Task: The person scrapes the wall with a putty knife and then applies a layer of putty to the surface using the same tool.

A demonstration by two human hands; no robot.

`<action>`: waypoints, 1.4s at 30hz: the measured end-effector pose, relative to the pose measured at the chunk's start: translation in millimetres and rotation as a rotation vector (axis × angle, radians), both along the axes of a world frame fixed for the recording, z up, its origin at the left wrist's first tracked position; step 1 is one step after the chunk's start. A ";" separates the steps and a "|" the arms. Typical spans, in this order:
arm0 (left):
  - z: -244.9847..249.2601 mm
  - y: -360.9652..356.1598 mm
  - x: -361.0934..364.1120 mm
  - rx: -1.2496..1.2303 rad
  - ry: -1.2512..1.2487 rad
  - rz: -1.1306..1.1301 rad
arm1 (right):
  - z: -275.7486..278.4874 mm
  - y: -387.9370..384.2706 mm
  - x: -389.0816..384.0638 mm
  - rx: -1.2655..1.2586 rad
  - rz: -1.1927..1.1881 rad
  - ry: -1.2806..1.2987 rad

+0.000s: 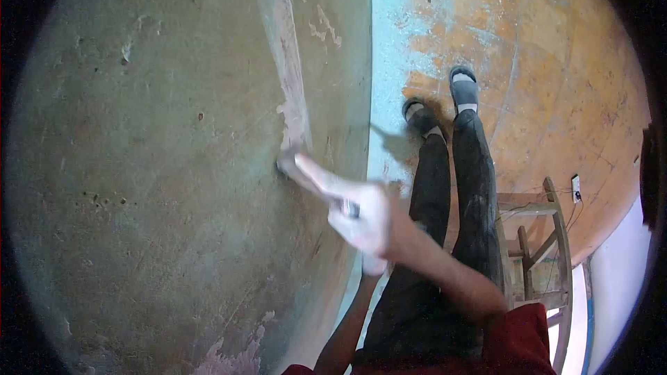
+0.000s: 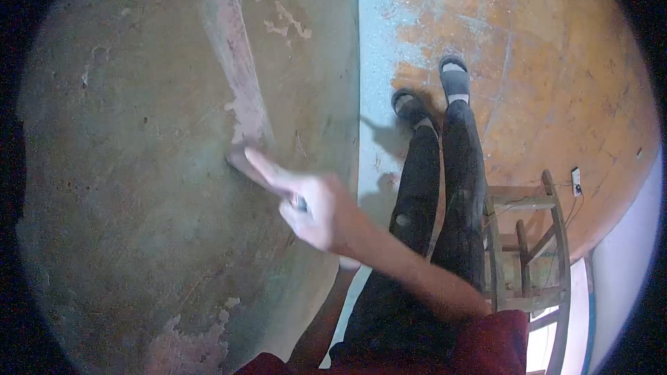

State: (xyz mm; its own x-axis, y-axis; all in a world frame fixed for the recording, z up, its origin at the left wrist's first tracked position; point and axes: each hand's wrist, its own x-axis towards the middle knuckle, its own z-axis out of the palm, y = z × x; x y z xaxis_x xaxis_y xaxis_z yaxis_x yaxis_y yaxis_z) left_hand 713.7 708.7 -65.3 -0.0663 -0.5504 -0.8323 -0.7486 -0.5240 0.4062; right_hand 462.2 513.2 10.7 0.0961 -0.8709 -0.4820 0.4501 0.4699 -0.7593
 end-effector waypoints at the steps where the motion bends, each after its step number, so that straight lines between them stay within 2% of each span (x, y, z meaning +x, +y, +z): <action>1: -6.8 -5.1 -1.9 -0.018 0.011 -0.015 | -5.0 5.8 8.3 -0.067 -0.097 -0.022; 3: -3.9 -5.0 5.7 -0.026 0.006 -0.047 | -10.7 -3.4 4.0 -0.065 -0.172 -0.113; 5: -2.5 -0.6 14.4 -0.027 -0.002 -0.055 | -18.1 -31.6 -21.3 -0.041 -0.064 0.181; 6: -6.8 -2.3 19.7 0.061 -0.131 -0.324 | -18.9 -29.5 -21.1 0.007 -0.011 0.077; 7: -12.1 -2.1 21.9 0.150 -0.260 -0.592 | -19.0 -19.8 -12.2 -0.002 -0.006 0.082; 8: -11.2 -5.2 19.5 0.149 -0.258 -0.596 | -9.9 -14.5 -2.6 -0.099 -0.096 0.093; 9: -10.1 -8.0 17.1 0.125 -0.232 -0.507 | -5.1 -13.0 1.2 -0.197 -0.186 0.102; 11: -5.0 -7.6 11.4 0.087 -0.181 -0.327 | -14.9 -11.3 -9.3 -0.118 -0.149 0.027; 13: -2.2 -7.7 -3.0 0.042 -0.125 -0.130 | -17.1 -34.3 -29.8 -0.048 0.004 0.244; 14: -1.1 -10.8 -9.0 0.016 -0.095 -0.033 | -17.3 -26.3 -16.5 -0.071 -0.094 0.117; 18: 7.0 -19.6 -4.0 0.014 -0.098 -0.023 | -8.9 -10.4 -2.9 -0.022 -0.113 -0.060; 20: 7.6 -19.2 -8.6 0.017 -0.103 0.004 | -9.6 -33.5 -30.5 -0.011 -0.003 0.152; 23: 7.1 -24.6 -14.7 0.018 -0.100 0.029 | -0.5 -10.0 -9.2 -0.088 -0.046 0.058; 24: 8.1 -27.2 -14.0 0.015 -0.103 0.036 | 3.8 -11.8 -17.3 -0.020 0.032 0.015; 27: 7.9 -12.9 -25.9 0.047 -0.092 0.078 | 1.8 -16.7 -30.3 -0.039 0.101 0.039; 29: 10.0 -10.4 -24.7 0.056 -0.100 0.094 | -1.5 -11.4 -17.8 -0.072 0.067 0.030; 31: 14.7 -14.9 -22.1 0.045 -0.110 0.111 | 2.1 -9.5 -4.2 0.025 -0.008 -0.010; 35: 14.0 -5.4 -29.9 0.058 -0.097 0.155 | 4.5 -12.1 -22.2 0.009 0.095 0.085; 38: 18.5 4.8 -32.3 0.067 -0.107 0.202 | 7.1 -6.7 0.0 0.001 -0.013 0.102; 40: 18.2 4.3 -33.2 0.060 -0.098 0.224 | 3.7 -0.7 9.7 0.017 -0.065 0.008; 42: 22.4 7.4 -33.5 0.073 -0.099 0.240 | 4.3 -11.5 -6.9 0.024 0.011 0.086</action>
